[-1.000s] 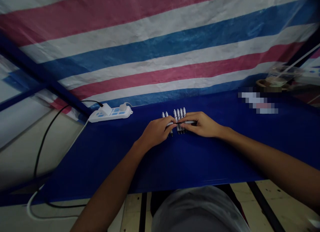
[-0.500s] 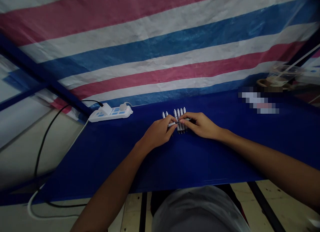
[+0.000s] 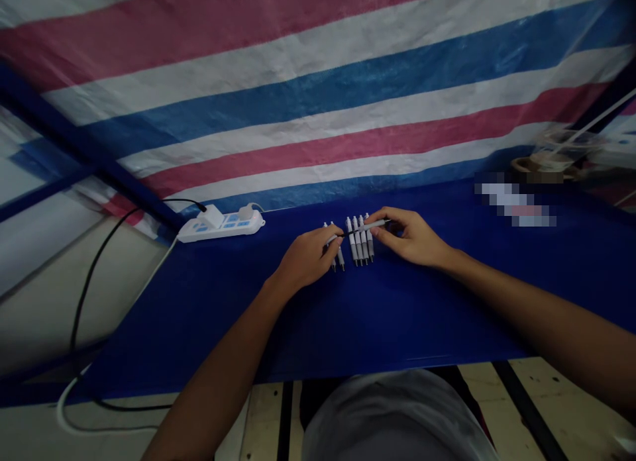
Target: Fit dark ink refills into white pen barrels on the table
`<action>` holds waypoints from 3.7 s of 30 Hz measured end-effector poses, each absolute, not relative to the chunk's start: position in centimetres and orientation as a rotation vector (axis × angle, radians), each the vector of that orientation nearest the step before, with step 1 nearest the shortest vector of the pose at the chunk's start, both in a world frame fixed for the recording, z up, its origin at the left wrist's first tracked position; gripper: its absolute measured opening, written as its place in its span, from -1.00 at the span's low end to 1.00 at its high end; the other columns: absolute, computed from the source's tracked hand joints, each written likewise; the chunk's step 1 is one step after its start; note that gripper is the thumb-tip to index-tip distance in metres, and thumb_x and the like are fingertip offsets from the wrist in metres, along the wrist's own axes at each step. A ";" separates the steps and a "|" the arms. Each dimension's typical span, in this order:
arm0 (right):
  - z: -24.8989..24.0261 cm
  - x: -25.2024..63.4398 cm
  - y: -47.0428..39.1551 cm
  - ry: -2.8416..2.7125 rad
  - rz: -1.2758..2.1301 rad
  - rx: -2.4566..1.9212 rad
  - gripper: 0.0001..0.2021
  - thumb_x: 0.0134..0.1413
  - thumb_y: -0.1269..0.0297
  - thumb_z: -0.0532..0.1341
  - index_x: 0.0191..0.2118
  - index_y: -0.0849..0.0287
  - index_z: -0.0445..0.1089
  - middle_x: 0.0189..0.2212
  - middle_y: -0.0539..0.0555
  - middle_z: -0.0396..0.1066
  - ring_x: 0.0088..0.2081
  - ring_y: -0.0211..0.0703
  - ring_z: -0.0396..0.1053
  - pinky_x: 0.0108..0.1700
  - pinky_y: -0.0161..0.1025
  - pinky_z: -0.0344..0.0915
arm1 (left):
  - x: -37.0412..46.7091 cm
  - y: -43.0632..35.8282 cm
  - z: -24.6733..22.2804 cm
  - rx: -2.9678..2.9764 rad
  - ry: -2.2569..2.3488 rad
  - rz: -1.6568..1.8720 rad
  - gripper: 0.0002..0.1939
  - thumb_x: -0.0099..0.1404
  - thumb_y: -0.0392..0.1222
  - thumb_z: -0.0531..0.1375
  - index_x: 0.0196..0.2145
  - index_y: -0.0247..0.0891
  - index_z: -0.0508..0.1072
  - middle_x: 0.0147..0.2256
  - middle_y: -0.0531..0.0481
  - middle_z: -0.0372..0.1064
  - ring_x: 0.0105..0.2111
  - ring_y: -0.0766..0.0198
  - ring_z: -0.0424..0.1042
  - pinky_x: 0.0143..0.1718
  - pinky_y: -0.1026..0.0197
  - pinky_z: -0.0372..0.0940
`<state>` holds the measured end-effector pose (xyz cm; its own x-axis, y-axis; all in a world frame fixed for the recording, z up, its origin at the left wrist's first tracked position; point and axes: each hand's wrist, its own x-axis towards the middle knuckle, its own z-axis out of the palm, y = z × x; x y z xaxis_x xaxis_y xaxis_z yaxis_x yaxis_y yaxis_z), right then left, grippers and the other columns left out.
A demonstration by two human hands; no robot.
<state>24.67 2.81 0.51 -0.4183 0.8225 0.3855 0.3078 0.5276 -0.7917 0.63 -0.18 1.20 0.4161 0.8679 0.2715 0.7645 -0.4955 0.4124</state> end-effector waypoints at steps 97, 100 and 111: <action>-0.7 23.6 2.7 -1.910 1.061 -0.925 -0.71 0.13 0.04 0.35 -0.17 0.17 0.56 -0.59 -0.05 0.42 -0.56 -0.26 0.30 -0.50 -0.27 0.17 | 1.4 -0.8 1.2 2.437 1.463 0.551 -0.74 0.51 -0.13 0.01 -0.05 -0.22 0.46 -0.31 -0.05 0.54 -0.34 0.14 0.51 -0.17 0.11 0.37; -0.8 23.6 2.7 -1.911 1.066 -0.936 -0.68 0.14 0.03 0.35 -0.16 0.18 0.57 -0.59 -0.04 0.43 -0.55 -0.24 0.33 -0.49 -0.27 0.20 | 1.4 -0.8 1.1 2.436 1.442 0.551 -0.73 0.51 -0.13 0.01 -0.03 -0.22 0.45 -0.31 -0.04 0.54 -0.33 0.14 0.52 -0.16 0.11 0.38; -0.2 24.0 3.0 -1.827 0.982 -0.928 -0.70 0.11 0.02 0.37 -0.21 0.18 0.54 -0.54 -0.01 0.44 -0.51 -0.22 0.34 -0.47 -0.25 0.24 | 0.8 -0.5 1.6 2.465 1.493 0.566 -0.73 0.51 -0.17 -0.01 -0.09 -0.18 0.49 -0.26 -0.05 0.55 -0.27 0.13 0.51 -0.15 0.12 0.34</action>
